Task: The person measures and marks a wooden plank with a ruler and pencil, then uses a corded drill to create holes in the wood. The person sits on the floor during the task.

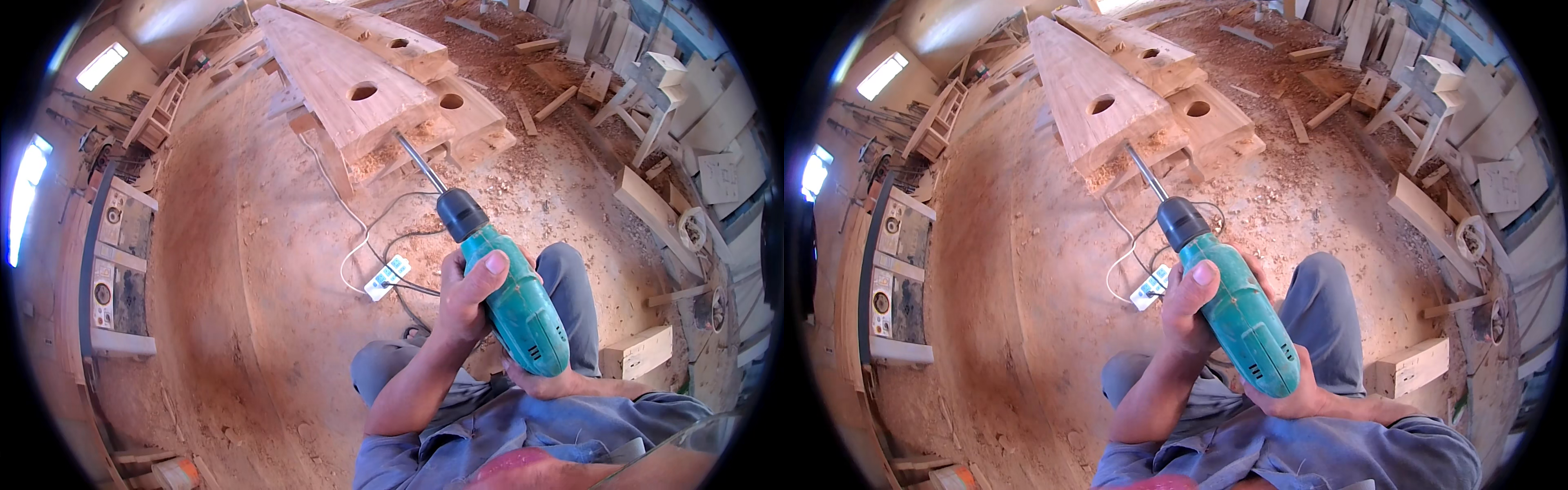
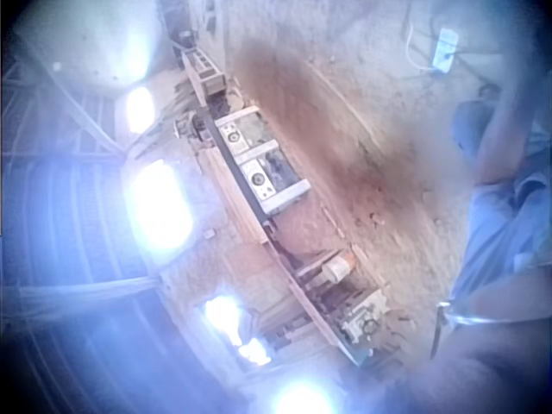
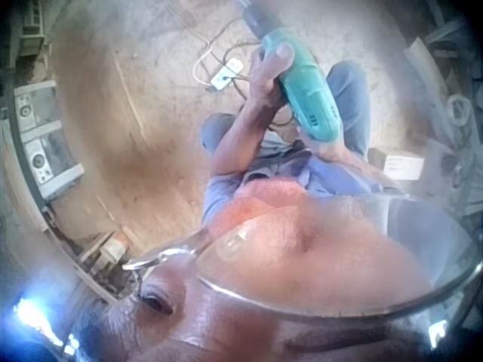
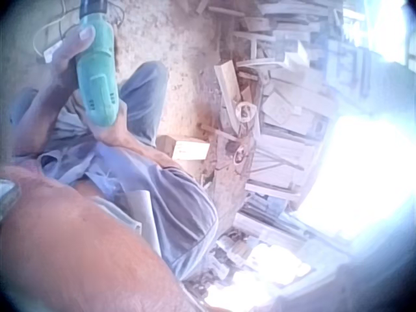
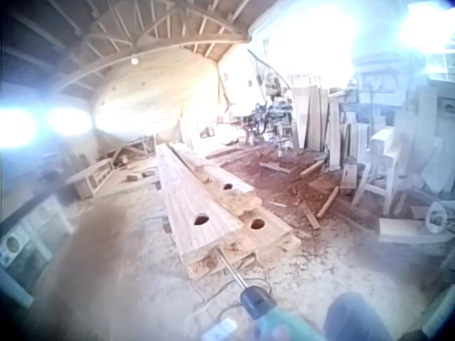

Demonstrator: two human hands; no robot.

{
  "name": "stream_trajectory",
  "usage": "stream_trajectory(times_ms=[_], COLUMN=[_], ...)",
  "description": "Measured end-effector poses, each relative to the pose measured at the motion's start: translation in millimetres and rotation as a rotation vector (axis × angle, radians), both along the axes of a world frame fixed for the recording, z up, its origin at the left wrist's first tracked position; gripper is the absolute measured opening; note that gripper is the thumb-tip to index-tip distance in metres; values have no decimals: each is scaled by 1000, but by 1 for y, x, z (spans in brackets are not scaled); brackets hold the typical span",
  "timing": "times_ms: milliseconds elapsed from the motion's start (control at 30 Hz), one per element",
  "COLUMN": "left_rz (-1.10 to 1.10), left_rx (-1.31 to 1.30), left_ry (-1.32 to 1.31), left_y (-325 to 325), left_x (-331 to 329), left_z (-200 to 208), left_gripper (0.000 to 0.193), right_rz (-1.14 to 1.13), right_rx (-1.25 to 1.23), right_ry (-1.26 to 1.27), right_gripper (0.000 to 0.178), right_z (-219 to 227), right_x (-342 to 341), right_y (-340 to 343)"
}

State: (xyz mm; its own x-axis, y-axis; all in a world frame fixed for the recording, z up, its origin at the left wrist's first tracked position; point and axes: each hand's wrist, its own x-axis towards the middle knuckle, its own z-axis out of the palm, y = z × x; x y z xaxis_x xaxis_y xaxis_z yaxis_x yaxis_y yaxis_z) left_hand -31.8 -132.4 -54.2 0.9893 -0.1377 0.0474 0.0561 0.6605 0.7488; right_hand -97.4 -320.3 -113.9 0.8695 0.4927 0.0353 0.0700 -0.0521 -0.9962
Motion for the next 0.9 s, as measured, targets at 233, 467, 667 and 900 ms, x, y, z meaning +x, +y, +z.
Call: stream_trajectory(times_ms=[233, 467, 667, 900], left_rz=[-1, -19, 18, 43], left_rx=[-15, -33, -85, -16], left_ry=[18, 30, 52, 59], left_y=[0, 2, 1, 1], left_x=[0, 1, -2, -1], left_z=[-3, -3, 2, 0], left_gripper=[63, 62, 56, 62], right_rz=[31, 13, 50, 48], right_rx=[-65, -25, -14, -9], right_ry=[-83, -16, -30, 3], right_gripper=[23, 24, 24, 25], right_z=[-1, 1, -5, 3], right_x=[4, 3, 3, 4], right_y=[-2, 2, -1, 2])
